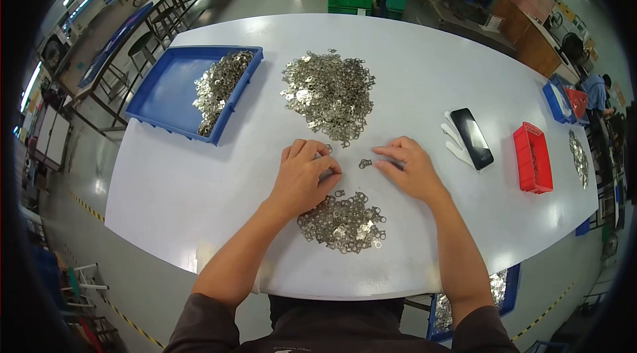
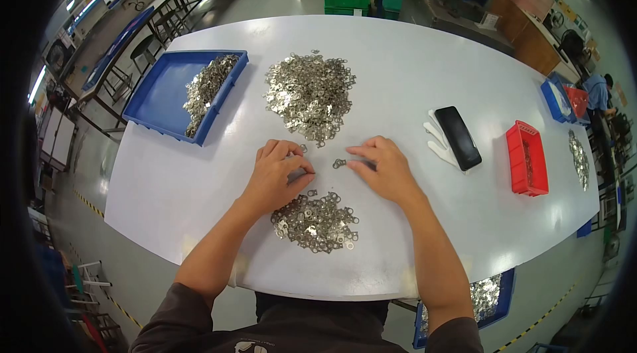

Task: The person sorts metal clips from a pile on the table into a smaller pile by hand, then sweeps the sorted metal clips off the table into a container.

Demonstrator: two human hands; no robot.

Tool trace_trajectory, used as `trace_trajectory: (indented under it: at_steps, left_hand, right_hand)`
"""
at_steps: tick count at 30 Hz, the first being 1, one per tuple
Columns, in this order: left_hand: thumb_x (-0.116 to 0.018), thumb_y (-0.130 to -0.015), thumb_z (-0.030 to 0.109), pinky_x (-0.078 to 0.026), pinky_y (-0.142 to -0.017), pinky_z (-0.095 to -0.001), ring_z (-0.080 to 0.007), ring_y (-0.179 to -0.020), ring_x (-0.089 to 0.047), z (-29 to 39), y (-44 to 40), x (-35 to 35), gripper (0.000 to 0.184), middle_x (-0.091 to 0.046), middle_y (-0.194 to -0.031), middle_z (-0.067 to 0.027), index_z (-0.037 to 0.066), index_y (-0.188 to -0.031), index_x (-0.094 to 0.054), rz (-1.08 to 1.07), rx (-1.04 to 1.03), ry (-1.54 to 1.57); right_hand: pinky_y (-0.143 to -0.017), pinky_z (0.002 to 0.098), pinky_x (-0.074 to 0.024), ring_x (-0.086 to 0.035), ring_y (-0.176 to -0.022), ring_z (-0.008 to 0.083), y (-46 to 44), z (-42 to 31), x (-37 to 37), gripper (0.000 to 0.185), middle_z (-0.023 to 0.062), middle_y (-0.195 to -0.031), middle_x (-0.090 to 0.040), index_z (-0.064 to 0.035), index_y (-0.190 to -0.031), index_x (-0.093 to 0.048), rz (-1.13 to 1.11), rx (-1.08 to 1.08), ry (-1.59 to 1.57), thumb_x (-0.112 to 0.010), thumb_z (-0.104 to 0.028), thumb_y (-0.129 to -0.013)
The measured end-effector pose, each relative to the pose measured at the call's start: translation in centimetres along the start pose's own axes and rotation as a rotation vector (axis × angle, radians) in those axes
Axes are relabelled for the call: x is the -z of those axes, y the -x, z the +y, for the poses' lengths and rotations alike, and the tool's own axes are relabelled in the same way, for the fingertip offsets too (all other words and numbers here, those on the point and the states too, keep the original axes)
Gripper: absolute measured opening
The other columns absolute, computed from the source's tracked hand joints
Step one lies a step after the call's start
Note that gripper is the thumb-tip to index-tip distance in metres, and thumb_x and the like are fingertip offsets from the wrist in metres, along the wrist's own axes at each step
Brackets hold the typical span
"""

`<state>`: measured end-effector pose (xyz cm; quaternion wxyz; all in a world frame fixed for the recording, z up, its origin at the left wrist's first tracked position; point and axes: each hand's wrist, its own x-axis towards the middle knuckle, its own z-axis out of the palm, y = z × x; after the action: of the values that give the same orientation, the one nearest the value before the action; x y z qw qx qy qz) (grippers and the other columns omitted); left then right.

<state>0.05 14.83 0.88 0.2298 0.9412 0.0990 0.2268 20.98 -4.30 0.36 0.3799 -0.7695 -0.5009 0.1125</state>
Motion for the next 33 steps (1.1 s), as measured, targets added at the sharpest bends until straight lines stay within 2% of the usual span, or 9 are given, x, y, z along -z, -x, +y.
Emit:
trace_trajectory:
  at_steps: [4,7,16,19,22,25,26,29,33]
  left_hand:
    - [-0.087,-0.084,0.017,-0.043,-0.100,-0.0476,-0.0278,-0.114,-0.059,0.1,0.1,0.0,0.015,-0.065,-0.113,-0.0029,0.017,-0.095,-0.077,-0.032,0.016,0.011]
    - [-0.086,-0.086,0.013,-0.043,-0.101,-0.0447,-0.0287,-0.114,-0.058,0.7,0.1,0.3,0.016,-0.066,-0.113,-0.0045,0.014,-0.097,-0.076,-0.069,0.042,0.030]
    - [-0.089,-0.084,0.012,-0.050,-0.094,-0.0422,-0.0276,-0.104,-0.063,0.5,0.3,2.5,0.015,-0.069,-0.107,-0.0044,0.013,-0.095,-0.079,-0.249,-0.063,0.226]
    - [-0.087,-0.087,0.015,-0.047,-0.099,-0.0422,-0.0263,-0.101,-0.063,-0.7,0.1,2.8,0.015,-0.071,-0.106,-0.0034,0.013,-0.100,-0.081,-0.209,0.193,0.443]
    - [-0.088,-0.088,0.020,-0.046,-0.094,-0.0422,-0.0238,-0.094,-0.062,-3.2,-0.2,0.5,0.017,-0.069,-0.099,-0.0017,0.016,-0.104,-0.084,0.049,0.284,0.250]
    - [-0.088,-0.088,0.026,-0.044,-0.089,-0.0414,-0.0222,-0.091,-0.060,-2.8,-1.1,-0.7,0.016,-0.066,-0.095,-0.0011,0.019,-0.103,-0.086,0.181,0.200,0.004]
    - [-0.089,-0.088,0.031,-0.041,-0.086,-0.0402,-0.0211,-0.088,-0.059,-2.4,-1.0,-1.1,0.017,-0.064,-0.092,0.0004,0.020,-0.101,-0.087,0.243,0.123,-0.122]
    - [-0.087,-0.088,0.025,-0.040,-0.091,-0.0390,-0.0232,-0.091,-0.061,-2.1,-1.1,-0.5,0.012,-0.070,-0.092,-0.0019,0.017,-0.098,-0.086,0.147,0.194,-0.046]
    - [-0.086,-0.086,0.016,-0.047,-0.088,-0.0410,-0.0253,-0.094,-0.063,-2.3,-0.9,-0.1,0.007,-0.071,-0.094,-0.0023,0.015,-0.093,-0.085,0.081,0.191,0.052]
  right_hand:
    - [-0.094,0.0412,-0.0507,-0.062,-0.104,0.0256,-0.3,-1.5,-1.2,0.022,0.0040,-0.106,-0.066,-0.0190,-0.112,-0.084,0.014,0.100,0.188,-0.084,-0.025,-0.091]
    - [-0.095,0.0423,-0.0495,-0.063,-0.107,0.0263,-0.4,-2.2,-0.8,0.014,0.0043,-0.108,-0.066,-0.0150,-0.103,-0.081,-0.048,0.032,0.107,-0.083,-0.024,-0.091]
    - [-0.080,0.0354,-0.0585,-0.070,-0.092,0.0226,0.1,-2.1,-0.2,0.009,0.0067,-0.096,-0.074,-0.0060,-0.093,-0.076,-0.136,0.051,-0.073,-0.083,-0.007,-0.088]
    - [-0.078,0.0387,-0.0568,-0.070,-0.083,0.0244,0.2,-1.4,0.2,0.007,0.0068,-0.091,-0.075,-0.0063,-0.093,-0.077,-0.150,0.255,-0.121,-0.081,-0.012,-0.090]
    - [-0.076,0.0371,-0.0569,-0.069,-0.076,0.0230,0.4,-1.1,0.8,0.009,0.0063,-0.091,-0.076,-0.0081,-0.099,-0.081,-0.140,-0.010,-0.339,-0.081,-0.013,-0.091]
    - [-0.071,0.0361,-0.0559,-0.069,-0.073,0.0224,0.0,-0.8,0.1,0.013,0.0056,-0.090,-0.075,-0.0097,-0.104,-0.083,-0.010,-0.093,-0.198,-0.082,-0.017,-0.093]
    - [-0.073,0.0367,-0.0559,-0.069,-0.075,0.0227,-0.1,-1.0,0.0,0.013,0.0056,-0.090,-0.074,-0.0100,-0.102,-0.083,0.004,-0.102,-0.139,-0.083,-0.019,-0.092]
    - [-0.078,0.0385,-0.0556,-0.069,-0.083,0.0238,-0.2,-2.5,-1.6,0.014,0.0058,-0.090,-0.072,-0.0111,-0.099,-0.083,0.038,-0.086,0.008,-0.085,-0.023,-0.091]
    - [-0.087,0.0413,-0.0542,-0.068,-0.095,0.0249,-0.1,-3.1,-2.3,0.014,0.0052,-0.093,-0.071,-0.0120,-0.096,-0.082,-0.007,-0.080,0.076,-0.085,-0.024,-0.089]
